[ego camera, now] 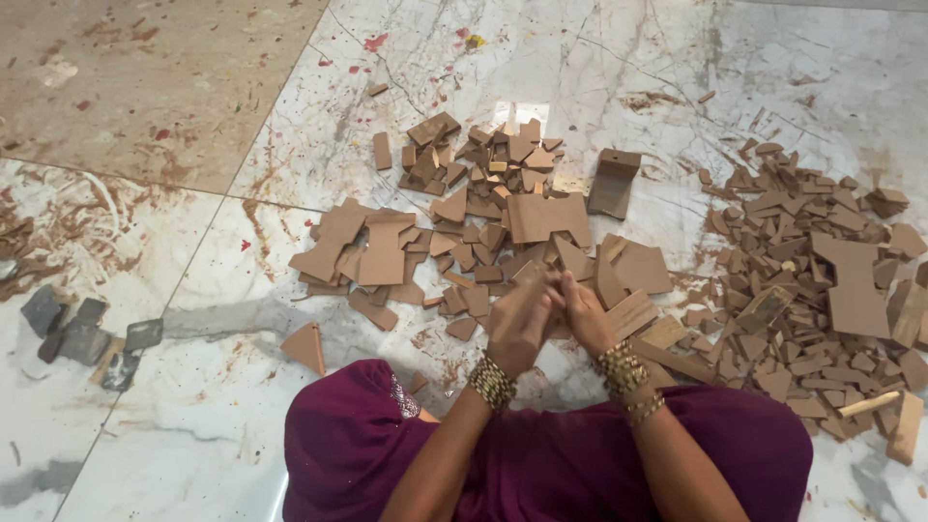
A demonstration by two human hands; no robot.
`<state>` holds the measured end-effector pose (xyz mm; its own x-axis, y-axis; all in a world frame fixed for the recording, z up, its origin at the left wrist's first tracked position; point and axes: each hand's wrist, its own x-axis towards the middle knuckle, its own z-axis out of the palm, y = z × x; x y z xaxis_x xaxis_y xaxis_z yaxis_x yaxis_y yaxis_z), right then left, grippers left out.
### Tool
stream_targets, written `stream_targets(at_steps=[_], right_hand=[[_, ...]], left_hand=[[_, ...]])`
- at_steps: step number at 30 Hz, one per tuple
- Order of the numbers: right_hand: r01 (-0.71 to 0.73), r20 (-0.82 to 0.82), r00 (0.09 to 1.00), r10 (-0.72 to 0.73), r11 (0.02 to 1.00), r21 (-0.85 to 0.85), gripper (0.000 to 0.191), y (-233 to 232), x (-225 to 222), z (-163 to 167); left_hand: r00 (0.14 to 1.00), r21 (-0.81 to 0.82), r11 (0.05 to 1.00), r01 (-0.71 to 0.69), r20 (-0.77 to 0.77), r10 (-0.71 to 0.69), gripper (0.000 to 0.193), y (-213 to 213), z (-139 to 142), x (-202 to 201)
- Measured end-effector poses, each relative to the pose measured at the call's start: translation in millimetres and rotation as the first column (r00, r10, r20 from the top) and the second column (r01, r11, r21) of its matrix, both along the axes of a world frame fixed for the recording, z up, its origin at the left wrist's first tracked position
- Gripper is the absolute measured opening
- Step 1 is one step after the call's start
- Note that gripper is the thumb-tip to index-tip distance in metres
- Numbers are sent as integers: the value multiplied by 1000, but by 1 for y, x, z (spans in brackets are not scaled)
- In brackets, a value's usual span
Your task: The person sits on the floor and repeatedly picks up small cardboard pieces from a pile. They rub the edges of each piece between their hands to smooth them, then place the piece back on the floor. The person continues this process with multiple pieces throughout the clip.
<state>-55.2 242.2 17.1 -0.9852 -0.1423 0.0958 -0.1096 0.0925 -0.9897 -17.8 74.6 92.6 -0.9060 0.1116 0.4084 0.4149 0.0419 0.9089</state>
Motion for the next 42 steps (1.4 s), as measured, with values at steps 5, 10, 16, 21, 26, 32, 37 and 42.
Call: stream_targets(at_steps=[5, 10, 16, 21, 26, 32, 37, 42], right_hand=[[267, 421, 902, -95, 889, -372, 64, 1, 13, -17], [320, 515, 857, 3, 779, -539, 51, 1, 27, 15], [227, 346, 937, -51, 842, -490, 54, 8, 29, 25], [255, 281, 955, -93, 740, -622, 64, 30, 18, 35], [104, 155, 988, -27, 849, -518, 65, 38, 20, 56], [117, -31, 992, -119, 991, -57, 69, 22, 28, 62], [438, -445, 867, -224, 768, 467, 62, 13, 36, 77], [86, -300, 954, 18, 940, 329, 44, -35, 63, 100]], left_hand=[[968, 414, 910, 35, 212, -134, 39, 5, -1, -23], [985, 318, 948, -28, 168, -27, 49, 15, -18, -19], [943, 30, 997, 71, 324, -77, 65, -6, -23, 2], [834, -129, 893, 431, 434, -340, 57, -56, -18, 4], [715, 157, 862, 482, 498, -491, 66, -106, -1, 4], [506, 517, 798, 311, 620, -599, 49, -63, 6, 6], [890, -60, 978, 199, 430, -154, 46, -37, 6, 8], [983, -250, 966, 72, 183, -26, 46, -25, -13, 6]])
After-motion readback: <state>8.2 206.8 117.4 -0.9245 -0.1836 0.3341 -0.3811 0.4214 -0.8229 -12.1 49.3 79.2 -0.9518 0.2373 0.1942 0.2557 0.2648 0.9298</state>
